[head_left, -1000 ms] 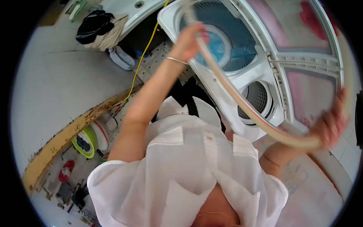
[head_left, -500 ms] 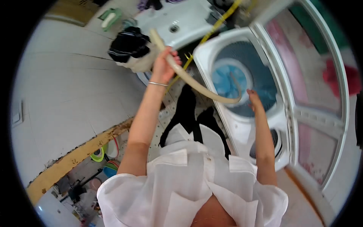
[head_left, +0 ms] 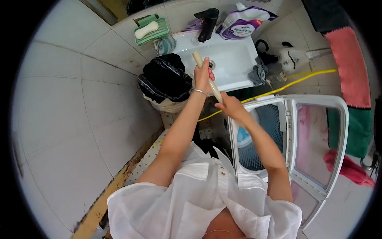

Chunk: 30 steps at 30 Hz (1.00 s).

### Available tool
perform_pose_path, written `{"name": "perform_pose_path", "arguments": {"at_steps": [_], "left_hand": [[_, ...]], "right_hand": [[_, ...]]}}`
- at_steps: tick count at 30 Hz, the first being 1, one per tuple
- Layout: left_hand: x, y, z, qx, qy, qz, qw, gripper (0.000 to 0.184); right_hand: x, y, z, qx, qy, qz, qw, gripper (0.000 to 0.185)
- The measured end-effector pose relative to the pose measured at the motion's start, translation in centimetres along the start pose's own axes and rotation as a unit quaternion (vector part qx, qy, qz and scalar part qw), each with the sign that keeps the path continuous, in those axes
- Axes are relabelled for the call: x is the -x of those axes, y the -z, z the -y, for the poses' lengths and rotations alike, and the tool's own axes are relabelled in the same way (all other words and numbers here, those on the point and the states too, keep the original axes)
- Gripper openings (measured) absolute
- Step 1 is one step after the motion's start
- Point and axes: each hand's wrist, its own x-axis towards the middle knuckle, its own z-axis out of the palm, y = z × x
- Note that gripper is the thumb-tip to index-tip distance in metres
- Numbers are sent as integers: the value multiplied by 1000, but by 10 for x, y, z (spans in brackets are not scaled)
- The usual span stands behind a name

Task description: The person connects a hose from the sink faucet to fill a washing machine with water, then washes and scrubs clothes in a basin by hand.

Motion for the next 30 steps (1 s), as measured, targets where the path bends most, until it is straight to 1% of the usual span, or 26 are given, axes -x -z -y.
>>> {"name": "perform_pose_path", "arguments": {"at_steps": [1,2,3,4,5,6,7,8,9,11,12,13,17,19,20,21,22,23,25,26,28,30], "left_hand": [[-14,3,0,-3,4,-27,1000,24],[-34,5,1,-48,-31,-79,995,30],[-52,6,6,-43,-27,-79,996,30],[-68,3,13,-164,-115,-147,969,33],[-75,0,19,-282,-195,-213,915,36],[-72,-5,16,-318,-190,-232,899,37],[-74,-6,21,-313,-184,-237,901,37],[-78,-7,25,-351,-202,-228,886,36],[-80,-7,29,-389,-219,-218,868,35],[-78,-8,32,-398,-211,-223,864,33],[-78,-5,35,-413,-231,-217,854,33],[-77,-4,34,-429,-252,-211,842,32],[-78,-5,28,-376,-248,-222,865,32],[-85,-5,24,-389,-274,-236,847,29],[-86,-4,24,-386,-272,-239,848,29],[-88,-3,24,-348,-247,-218,878,30],[-92,-2,23,-309,-221,-195,904,31],[-92,0,22,-307,-218,-197,905,31],[-94,3,19,-253,-193,-127,939,34],[-94,3,17,-250,-189,-129,941,34],[-94,4,13,-193,-156,-80,965,35],[-93,4,8,-195,-134,-74,969,34]], "right_hand": [[-19,17,-4,-33,22,30,999,34],[-43,36,-11,-66,44,58,995,36],[-80,37,-31,-226,80,-41,970,40],[-99,70,-7,-195,13,-124,973,42],[-127,89,3,-172,27,-187,967,44],[-142,106,28,-305,-2,-165,938,52],[-160,115,45,-356,-39,-157,921,51],[-179,121,56,-405,-77,-150,899,49],[-195,124,60,-400,-79,-145,901,49],[-217,128,66,-349,-71,-91,930,43],[-223,124,67,-342,-78,-123,928,40],[-224,124,68,-338,-79,-119,930,40],[-227,122,65,-333,-110,-103,931,33],[-231,121,65,-333,-115,-94,931,31],[-231,119,64,-342,-111,-109,927,30],[-232,118,64,-350,-104,-126,922,30],[-228,121,67,-344,-106,-110,927,27],[-222,123,71,-341,-108,-107,928,27],[-219,125,78,-364,-91,-121,919,23],[-220,125,76,-361,-94,-118,920,23],[-221,124,75,-371,-80,-127,916,20],[-222,125,74,-363,-92,-131,918,20]]}}
